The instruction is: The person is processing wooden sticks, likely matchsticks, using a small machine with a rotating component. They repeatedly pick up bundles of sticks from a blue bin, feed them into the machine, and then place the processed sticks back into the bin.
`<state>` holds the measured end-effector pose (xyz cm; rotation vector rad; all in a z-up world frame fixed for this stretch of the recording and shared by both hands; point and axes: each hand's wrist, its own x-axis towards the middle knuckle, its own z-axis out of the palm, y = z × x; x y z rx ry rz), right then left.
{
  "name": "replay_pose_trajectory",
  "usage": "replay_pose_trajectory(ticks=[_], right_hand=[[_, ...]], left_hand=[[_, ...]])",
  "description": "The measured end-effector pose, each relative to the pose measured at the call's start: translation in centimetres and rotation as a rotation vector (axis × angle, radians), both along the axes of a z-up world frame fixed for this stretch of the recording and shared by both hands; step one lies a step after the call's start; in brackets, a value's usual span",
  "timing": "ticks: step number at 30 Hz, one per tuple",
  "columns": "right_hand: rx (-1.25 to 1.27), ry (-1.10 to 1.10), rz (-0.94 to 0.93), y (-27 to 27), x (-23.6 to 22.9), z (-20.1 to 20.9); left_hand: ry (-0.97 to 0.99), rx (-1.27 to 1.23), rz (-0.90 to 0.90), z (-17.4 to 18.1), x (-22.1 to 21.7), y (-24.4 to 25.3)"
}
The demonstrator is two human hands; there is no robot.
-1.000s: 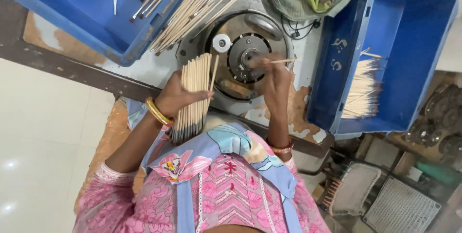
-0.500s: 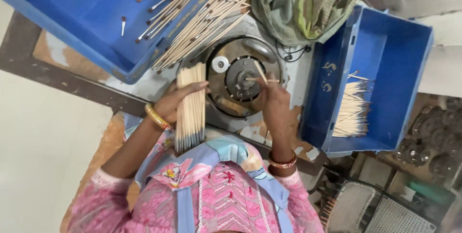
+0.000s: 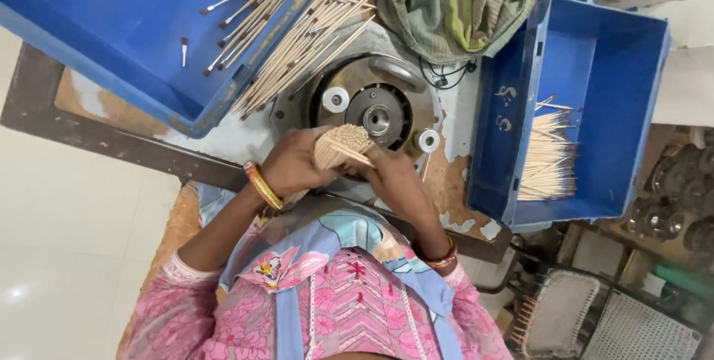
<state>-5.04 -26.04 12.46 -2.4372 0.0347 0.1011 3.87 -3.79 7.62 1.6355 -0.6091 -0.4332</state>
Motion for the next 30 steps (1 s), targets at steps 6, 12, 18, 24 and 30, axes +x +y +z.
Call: replay_pose_trajectory(ticks=[6,12,18,24,30], right_hand=[[-0.117,0.063,-0.349,-3.6,0.8,-1.4],[-0.202,-0.054,-0.136,-2.0,2.3,-5.0],[0.084,-0.018,-0.243,-1.3,1.6,-3.3],[0.114,-0.036,0.051,1.2,0.3,-0.1],[0.047,0.035,-0.368,-0.8,-1.4,5.0]], left_hand=[[0.585,-0.130,0.110,-4.9,-0.7,0.0],[1.067,-0.359,0.260,-7.4,-3.1,2.5],[1.058,-0.286,0.232,-5.1,-3.0,2.1],[0.245,-0.044,0.002,0.3,-1.1,0.1],[0.779,-0.280,0.033,-5.8,-1.9,0.0]])
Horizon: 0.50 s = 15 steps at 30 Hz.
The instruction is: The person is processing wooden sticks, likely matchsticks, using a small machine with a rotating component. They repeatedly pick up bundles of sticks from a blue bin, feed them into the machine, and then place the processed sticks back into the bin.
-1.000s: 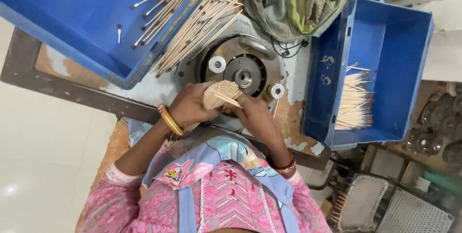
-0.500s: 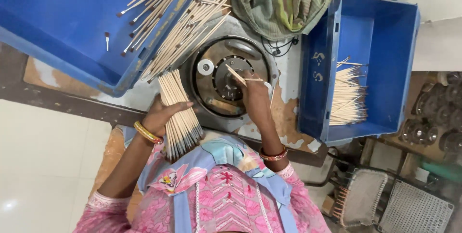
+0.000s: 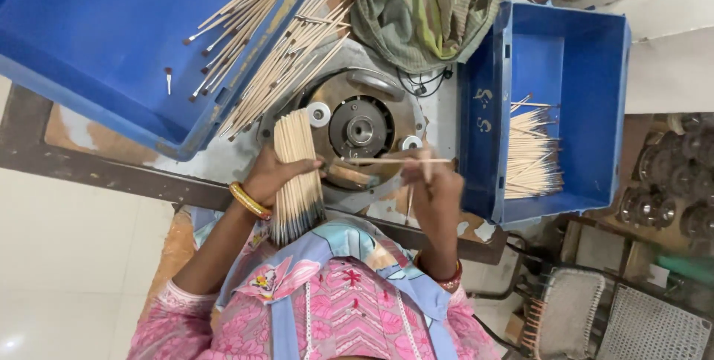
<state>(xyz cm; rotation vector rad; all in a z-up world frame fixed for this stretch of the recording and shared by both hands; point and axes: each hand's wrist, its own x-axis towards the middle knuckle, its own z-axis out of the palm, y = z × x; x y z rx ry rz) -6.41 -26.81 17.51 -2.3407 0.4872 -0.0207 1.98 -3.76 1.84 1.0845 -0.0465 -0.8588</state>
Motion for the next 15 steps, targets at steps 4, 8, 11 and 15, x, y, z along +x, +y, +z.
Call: replay_pose_trajectory(ticks=[4,8,11,15], right_hand=[[-0.136,-0.011,-0.066,-1.7,2.7,-5.3],[-0.328,-0.077,0.202,-2.2,3.4,-12.1],[-0.329,-0.145,0.230,-2.5,3.3,-13.8],[-0.011,-0.079,0.102,-1.5,3.1,-10.5]], left_hand=[[0.210,-0.006,0.087,-0.8,-0.2,1.4],[0.502,-0.059,0.183,-2.4,-1.1,2.9],[0.483,-0.061,0.206,-3.4,-2.0,3.1],[0.278,-0.009,0.097,-0.4,-1.3,1.8]])
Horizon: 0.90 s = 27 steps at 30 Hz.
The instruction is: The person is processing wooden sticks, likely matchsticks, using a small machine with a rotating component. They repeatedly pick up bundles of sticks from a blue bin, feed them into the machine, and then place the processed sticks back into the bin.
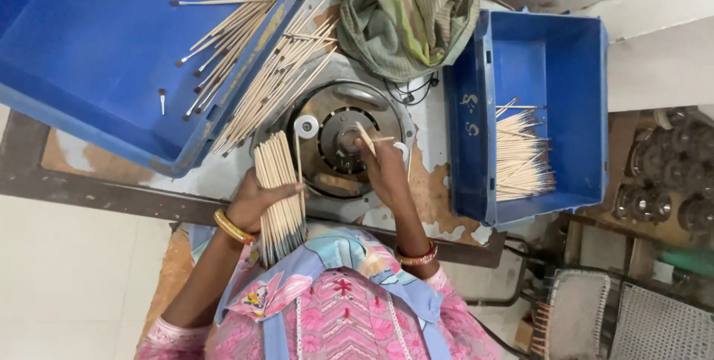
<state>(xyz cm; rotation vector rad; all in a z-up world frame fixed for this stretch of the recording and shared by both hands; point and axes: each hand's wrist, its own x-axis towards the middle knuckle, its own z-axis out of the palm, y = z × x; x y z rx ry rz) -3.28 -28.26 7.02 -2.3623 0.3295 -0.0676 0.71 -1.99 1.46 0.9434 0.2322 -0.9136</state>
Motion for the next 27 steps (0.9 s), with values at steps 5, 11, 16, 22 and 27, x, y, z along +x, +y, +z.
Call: replay_pose_trajectory(ticks=[5,11,16,22,27], right_hand=[[0.177,0.060,0.156,2.9,-1.3,6.0],[-0.053,-0.052,0.134,-1.4,-2.0,5.3],[-0.345,0.032,0.071,-0.7,0.4,0.6],[-0.296,-0.121,0.159,-0.4,0.6,-1.6],[0.066,-0.016,0.038,2.8,-0.4,4.9]], left_hand=[[-0.549,0.041,-0.106,3.3,1.6,-1.9],[-0.555,0.119,-0.139,1.8,2.5,-2.5],[0.088,0.038,-0.008,1.4,1.6,-1.1],[0.203,0.020,0.061,-1.6,-0.4,1.1],[-0.254,0.131,-0.051,1.1,0.0,-0.4]])
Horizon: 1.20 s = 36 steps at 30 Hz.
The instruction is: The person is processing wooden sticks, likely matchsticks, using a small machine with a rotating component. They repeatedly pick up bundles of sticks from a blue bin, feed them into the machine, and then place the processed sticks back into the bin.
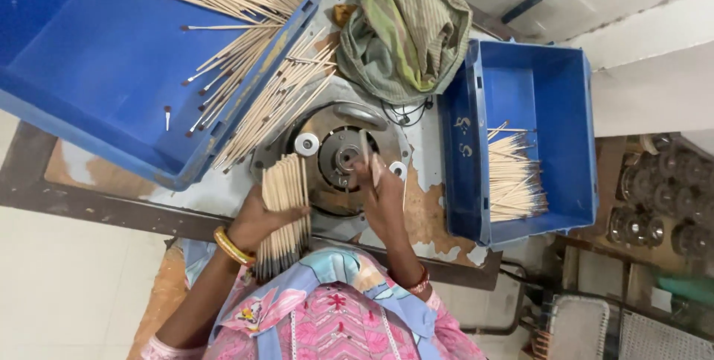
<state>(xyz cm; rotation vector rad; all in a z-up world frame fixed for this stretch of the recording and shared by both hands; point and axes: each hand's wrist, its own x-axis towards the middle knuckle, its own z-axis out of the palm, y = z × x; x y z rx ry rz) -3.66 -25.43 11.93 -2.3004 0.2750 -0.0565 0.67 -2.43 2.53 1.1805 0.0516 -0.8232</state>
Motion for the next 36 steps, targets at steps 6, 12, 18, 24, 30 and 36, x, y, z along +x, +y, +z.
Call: replay_pose_trajectory(ticks=[6,12,18,24,30,36], right_hand=[[-0.037,0.041,0.225,-1.6,-2.0,2.1],[-0.438,0.089,0.024,-3.7,0.7,-2.6],[-0.366,-0.066,0.099,-2.9,0.8,-6.0],[0.083,-0.018,0.032,-1.0,-0.7,-1.5],[-0.105,0.112,0.278,-2.1,-1.8,2.5],[-0.379,-0.010,0.043,-4.8,-0.6,-4.5]], left_hand=[[-0.636,0.104,-0.206,3.2,2.5,-2.0],[0.047,-0.050,0.060,-0.6,1.4,-0.5],[0.448,-0.141,0.158,-1.6,-0.3,1.9],[-0.034,-0.052,-0.036,0.1,0.5,-0.3],[-0.673,0.074,-0.272,2.6,2.5,-2.0],[-0.123,0.000,-0.049,-1.0,2.0,-0.9]])
